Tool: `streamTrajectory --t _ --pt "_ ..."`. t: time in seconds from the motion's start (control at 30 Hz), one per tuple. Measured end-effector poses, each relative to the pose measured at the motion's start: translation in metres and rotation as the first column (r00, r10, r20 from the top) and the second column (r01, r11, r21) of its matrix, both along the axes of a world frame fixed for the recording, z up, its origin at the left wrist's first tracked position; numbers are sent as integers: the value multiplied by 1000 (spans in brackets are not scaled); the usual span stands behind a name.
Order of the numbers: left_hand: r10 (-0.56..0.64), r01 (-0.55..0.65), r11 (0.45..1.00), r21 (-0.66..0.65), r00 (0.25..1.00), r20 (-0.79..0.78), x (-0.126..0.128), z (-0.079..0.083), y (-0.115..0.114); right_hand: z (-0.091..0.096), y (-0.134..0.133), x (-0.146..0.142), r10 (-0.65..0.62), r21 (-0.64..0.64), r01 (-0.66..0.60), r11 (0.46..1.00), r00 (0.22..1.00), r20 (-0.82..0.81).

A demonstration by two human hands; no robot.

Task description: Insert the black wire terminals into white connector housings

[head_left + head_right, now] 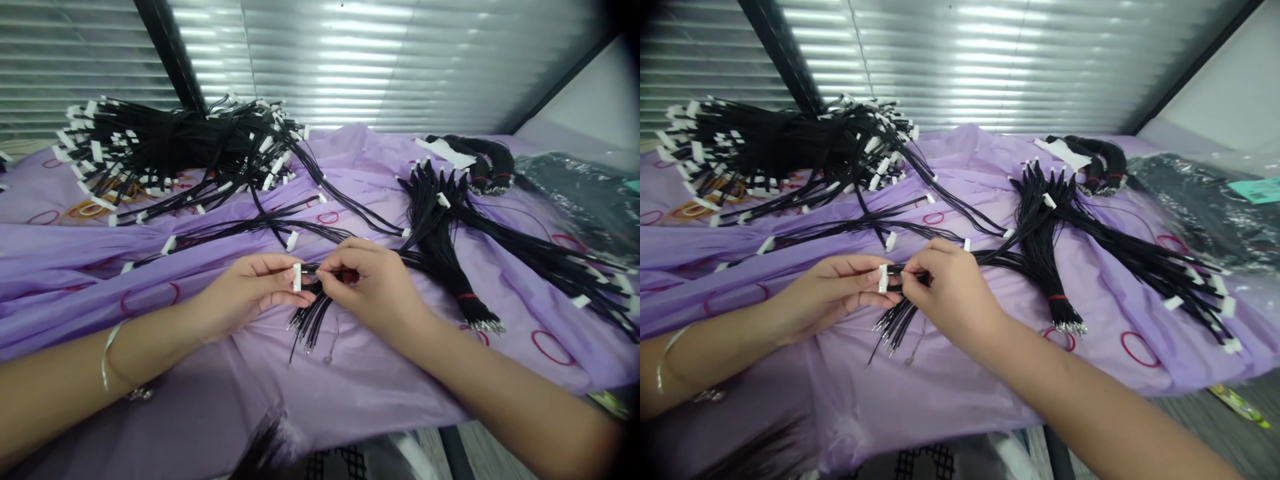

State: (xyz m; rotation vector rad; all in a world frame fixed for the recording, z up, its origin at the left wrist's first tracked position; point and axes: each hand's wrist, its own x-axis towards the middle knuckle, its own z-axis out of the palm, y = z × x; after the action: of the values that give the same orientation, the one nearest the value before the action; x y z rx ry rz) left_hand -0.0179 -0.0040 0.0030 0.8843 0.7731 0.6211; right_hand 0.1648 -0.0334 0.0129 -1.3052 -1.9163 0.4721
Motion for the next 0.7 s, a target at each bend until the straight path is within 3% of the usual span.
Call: streamTrajectory --t 0.33,0.53,0.7 --pt "-71 71 996 49 997 -11 -1 1 1 -4 -1 -2 60 -11 -61 998 996 -60" --pt "-44 47 997 66 998 -45 1 2 0 -11 0 -5 142 139 -149 979 988 55" --pt "53 -54 996 74 999 11 4 0 -2 6 -4 3 74 293 -136 946 974 214"
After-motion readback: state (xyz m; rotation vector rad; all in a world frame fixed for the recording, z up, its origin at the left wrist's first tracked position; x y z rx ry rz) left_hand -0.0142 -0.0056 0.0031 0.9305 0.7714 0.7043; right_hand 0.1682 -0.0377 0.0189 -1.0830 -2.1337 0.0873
